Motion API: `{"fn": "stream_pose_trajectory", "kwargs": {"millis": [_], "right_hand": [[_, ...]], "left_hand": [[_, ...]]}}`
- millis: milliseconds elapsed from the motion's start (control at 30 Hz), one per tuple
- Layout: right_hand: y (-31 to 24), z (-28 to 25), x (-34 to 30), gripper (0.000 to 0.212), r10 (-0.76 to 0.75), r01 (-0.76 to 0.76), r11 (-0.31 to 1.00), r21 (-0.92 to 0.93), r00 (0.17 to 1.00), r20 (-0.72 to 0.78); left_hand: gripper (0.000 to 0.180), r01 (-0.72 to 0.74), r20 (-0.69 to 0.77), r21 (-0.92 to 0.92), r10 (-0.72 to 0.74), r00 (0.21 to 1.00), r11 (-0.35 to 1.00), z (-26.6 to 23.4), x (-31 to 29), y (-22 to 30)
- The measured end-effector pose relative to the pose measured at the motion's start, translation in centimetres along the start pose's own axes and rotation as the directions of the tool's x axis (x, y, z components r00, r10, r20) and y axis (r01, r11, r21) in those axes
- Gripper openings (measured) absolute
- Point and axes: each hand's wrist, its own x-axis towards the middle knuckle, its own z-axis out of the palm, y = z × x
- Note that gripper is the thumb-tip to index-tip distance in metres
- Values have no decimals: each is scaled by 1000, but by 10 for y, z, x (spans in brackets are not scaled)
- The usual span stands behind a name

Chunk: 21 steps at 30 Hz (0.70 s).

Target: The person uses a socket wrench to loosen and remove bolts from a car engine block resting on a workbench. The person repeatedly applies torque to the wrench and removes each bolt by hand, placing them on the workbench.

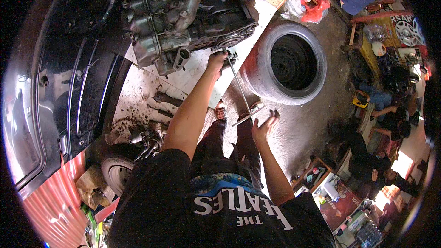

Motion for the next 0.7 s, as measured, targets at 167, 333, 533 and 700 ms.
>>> {"fn": "stream_pose_trajectory", "kwargs": {"millis": [167, 333, 533, 700], "right_hand": [[-26, 17, 12, 70, -314, 335, 941, -50, 918, 242], [-57, 21, 19, 51, -150, 115, 987, 109, 895, 420], [-57, 33, 24, 41, 86, -673, -647, 358, 403, 911], [-47, 44, 23, 43, 170, -743, -555, 374, 339, 925]], "left_hand": [[13, 51, 48, 15, -52, 998, 999, 16, -16, 11], [15, 13, 4, 70, -14, 1000, 997, 8, -14, 11], [22, 85, 46, 12, -86, 995, 996, 4, -16, 11], [17, 138, 134, -69, -128, 983, 988, -4, -7, 8]]}}
